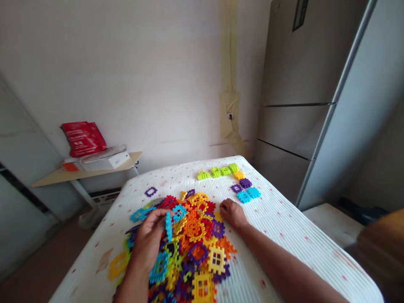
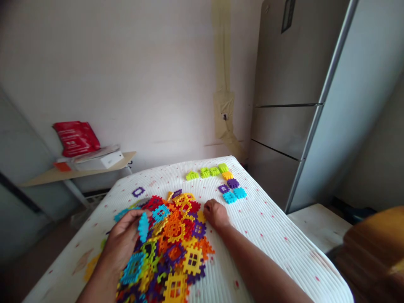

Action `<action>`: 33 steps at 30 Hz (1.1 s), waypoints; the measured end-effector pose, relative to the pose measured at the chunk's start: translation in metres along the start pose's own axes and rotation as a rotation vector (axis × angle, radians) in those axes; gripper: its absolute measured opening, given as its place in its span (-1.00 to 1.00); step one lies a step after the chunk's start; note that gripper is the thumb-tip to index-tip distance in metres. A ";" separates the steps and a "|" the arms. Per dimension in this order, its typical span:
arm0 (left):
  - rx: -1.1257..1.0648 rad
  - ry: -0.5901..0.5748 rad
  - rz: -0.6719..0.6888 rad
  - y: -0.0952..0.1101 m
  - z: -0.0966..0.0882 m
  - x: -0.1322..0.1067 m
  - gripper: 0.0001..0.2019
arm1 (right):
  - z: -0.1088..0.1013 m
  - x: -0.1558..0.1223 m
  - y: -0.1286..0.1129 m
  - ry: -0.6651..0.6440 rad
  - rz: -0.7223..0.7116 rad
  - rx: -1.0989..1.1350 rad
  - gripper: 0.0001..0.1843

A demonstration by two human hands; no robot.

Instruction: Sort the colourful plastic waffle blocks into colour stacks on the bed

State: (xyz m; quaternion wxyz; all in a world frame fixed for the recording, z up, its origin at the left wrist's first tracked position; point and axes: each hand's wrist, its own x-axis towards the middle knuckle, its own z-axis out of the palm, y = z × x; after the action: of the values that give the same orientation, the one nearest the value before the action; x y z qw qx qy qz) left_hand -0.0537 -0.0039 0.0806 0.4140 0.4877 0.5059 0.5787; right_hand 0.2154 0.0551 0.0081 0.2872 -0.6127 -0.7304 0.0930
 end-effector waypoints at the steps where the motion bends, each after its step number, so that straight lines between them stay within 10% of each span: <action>1: -0.093 0.030 -0.009 0.000 0.001 -0.003 -0.71 | 0.000 0.000 0.001 -0.002 -0.006 0.005 -0.79; 12: -0.338 0.056 0.048 -0.008 -0.001 -0.006 -0.74 | -0.002 0.000 0.003 0.006 -0.012 0.098 -0.74; 21: 0.344 0.147 0.512 -0.011 0.008 -0.016 -0.95 | -0.030 -0.016 -0.068 -0.034 0.029 0.704 -0.67; 33: 0.663 0.110 0.883 -0.012 0.018 -0.022 -0.85 | -0.036 -0.039 -0.108 -0.030 -0.199 0.539 -0.64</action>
State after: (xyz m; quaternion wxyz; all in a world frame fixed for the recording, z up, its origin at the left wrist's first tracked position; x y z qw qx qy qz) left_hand -0.0321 -0.0203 0.0660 -0.0705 0.7267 0.4294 0.5316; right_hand 0.1472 -0.0146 0.0776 0.4366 -0.4382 -0.7400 0.2640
